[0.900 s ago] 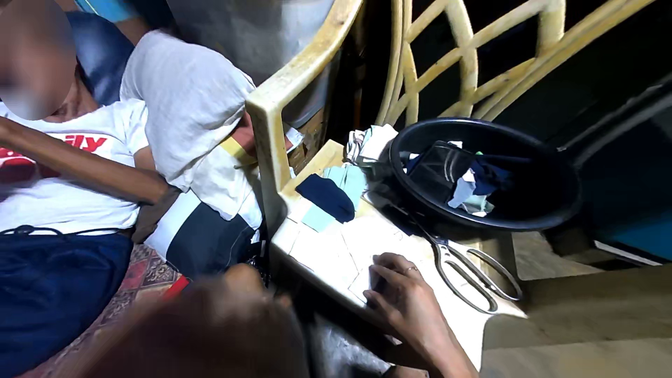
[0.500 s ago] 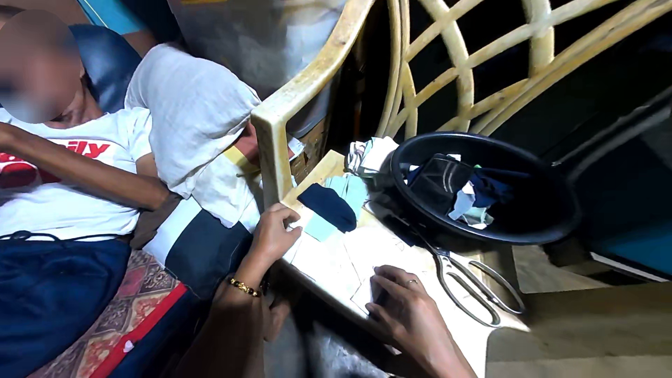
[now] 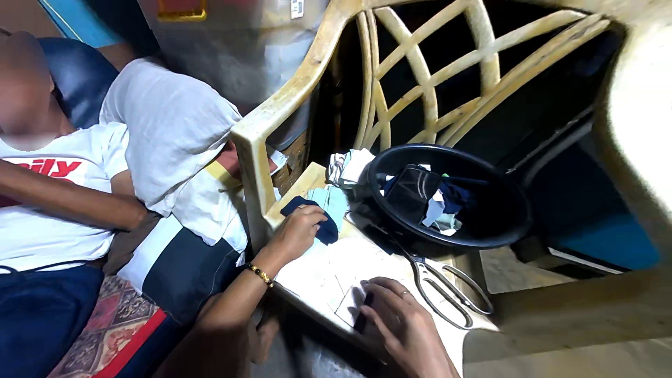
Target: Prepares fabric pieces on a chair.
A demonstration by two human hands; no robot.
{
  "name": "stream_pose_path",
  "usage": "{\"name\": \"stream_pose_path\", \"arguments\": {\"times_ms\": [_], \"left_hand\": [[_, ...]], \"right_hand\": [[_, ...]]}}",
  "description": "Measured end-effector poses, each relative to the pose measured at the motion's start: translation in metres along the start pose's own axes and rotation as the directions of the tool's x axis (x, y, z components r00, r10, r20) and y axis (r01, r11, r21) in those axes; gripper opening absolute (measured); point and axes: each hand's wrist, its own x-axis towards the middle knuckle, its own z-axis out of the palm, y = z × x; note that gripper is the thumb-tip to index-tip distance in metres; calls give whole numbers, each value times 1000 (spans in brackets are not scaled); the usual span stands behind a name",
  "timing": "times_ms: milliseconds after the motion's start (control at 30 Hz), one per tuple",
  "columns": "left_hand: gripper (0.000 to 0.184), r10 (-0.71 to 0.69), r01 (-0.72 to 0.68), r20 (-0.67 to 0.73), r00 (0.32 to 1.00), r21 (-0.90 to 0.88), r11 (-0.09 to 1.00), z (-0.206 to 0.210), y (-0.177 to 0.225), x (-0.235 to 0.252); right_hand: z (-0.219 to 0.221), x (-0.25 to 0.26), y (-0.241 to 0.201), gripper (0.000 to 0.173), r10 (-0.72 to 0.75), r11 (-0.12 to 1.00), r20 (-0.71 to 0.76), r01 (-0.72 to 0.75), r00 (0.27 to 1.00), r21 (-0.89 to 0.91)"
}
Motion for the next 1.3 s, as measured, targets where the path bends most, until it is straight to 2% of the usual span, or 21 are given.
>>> {"name": "stream_pose_path", "arguments": {"times_ms": [67, 133, 200, 300, 433, 633, 700, 833, 867, 967, 1000, 1067, 1200, 1300], "left_hand": [[33, -14, 10, 47, 999, 70, 997, 2, -3, 15], [37, -78, 62, 99, 992, 159, 985, 0, -9, 27], [38, -102, 76, 126, 987, 197, 977, -2, -14, 36], [29, -95, 63, 133, 986, 224, 973, -5, -13, 43], [25, -103, 54, 157, 982, 291, 955, -9, -6, 48], [37, -86, 3, 265, 960, 300, 954, -14, -5, 55], [31, -79, -17, 290, 954, 316, 949, -17, -3, 56], [22, -52, -53, 286, 957, 347, 936, -22, -2, 58], [24, -53, -53, 291, 955, 344, 937, -22, -2, 58], [49, -100, -25, 351, 931, 335, 942, -19, -3, 62], [50, -113, -20, 368, 923, 340, 940, -19, -3, 63], [41, -120, -16, 363, 924, 349, 937, -20, -5, 64], [23, -189, 82, 263, 946, 372, 925, -34, -14, 65], [15, -173, 90, 225, 959, 337, 937, -40, -29, 64]], "right_hand": [[-6, 0, 2, 20, 71, 991, -160, -89, 985, -104], [-12, -1, 6, 17, 177, 951, -294, -240, 939, -193], [-16, -1, 13, 19, 278, 892, -353, -377, 893, -250], [-14, 0, 20, 21, 360, 818, -371, -481, 856, -314], [-13, 1, 24, 21, 411, 776, -375, -535, 831, -333], [-11, 0, 33, 14, 379, 776, -388, -517, 840, -362], [-13, 1, 32, 14, 379, 780, -392, -517, 838, -353], [-15, 4, 34, 25, 408, 776, -417, -549, 812, -310], [-15, 4, 35, 27, 408, 776, -425, -552, 808, -305], [-15, 4, 40, 30, 381, 783, -442, -538, 812, -313], [-14, 4, 40, 31, 372, 782, -442, -532, 816, -325], [-14, 3, 40, 36, 372, 770, -428, -532, 823, -352], [-18, 4, 31, 44, 423, 749, -375, -551, 825, -367], [-24, 5, 21, 48, 461, 747, -309, -552, 832, -371]]}}
